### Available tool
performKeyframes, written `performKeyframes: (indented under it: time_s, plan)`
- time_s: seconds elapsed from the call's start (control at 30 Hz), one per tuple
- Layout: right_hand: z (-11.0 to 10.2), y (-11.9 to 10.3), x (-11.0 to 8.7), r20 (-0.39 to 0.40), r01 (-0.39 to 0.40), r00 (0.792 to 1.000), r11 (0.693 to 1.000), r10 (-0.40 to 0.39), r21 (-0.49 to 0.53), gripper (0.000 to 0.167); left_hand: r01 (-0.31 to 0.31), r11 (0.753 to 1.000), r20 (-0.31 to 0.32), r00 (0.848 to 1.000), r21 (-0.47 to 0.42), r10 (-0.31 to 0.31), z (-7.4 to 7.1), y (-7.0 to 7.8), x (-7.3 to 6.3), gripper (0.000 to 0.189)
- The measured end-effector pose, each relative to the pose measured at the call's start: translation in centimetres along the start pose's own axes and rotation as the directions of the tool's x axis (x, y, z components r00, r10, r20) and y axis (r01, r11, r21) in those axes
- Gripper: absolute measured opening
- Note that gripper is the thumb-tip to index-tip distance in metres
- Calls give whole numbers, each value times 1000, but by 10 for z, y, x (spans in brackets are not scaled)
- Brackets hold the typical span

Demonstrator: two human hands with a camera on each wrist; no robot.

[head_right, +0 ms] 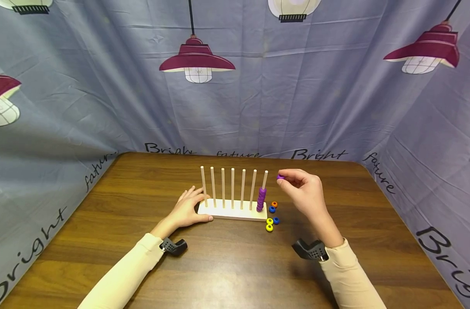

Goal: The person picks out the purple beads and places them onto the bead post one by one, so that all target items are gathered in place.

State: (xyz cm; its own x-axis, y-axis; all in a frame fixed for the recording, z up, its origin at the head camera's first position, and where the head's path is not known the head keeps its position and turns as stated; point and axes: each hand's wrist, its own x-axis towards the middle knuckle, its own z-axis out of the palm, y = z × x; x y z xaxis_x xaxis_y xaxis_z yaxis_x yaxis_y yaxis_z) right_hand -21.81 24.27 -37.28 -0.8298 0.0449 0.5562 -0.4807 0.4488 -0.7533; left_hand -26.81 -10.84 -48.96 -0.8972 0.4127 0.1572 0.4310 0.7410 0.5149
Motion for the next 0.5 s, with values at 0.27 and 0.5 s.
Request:
performKeyframes:
  time_s: [0.27, 0.5]
  plan:
    - [6, -4, 4, -16, 40, 999, 997, -39, 65, 21, 7, 1000, 11, 1000, -8, -7, -1, 1, -1, 69]
    - [11, -10, 9, -16, 51, 999, 992, -50, 112, 19, -4, 1000, -3, 1000, -5, 4, 0, 0, 0, 67]
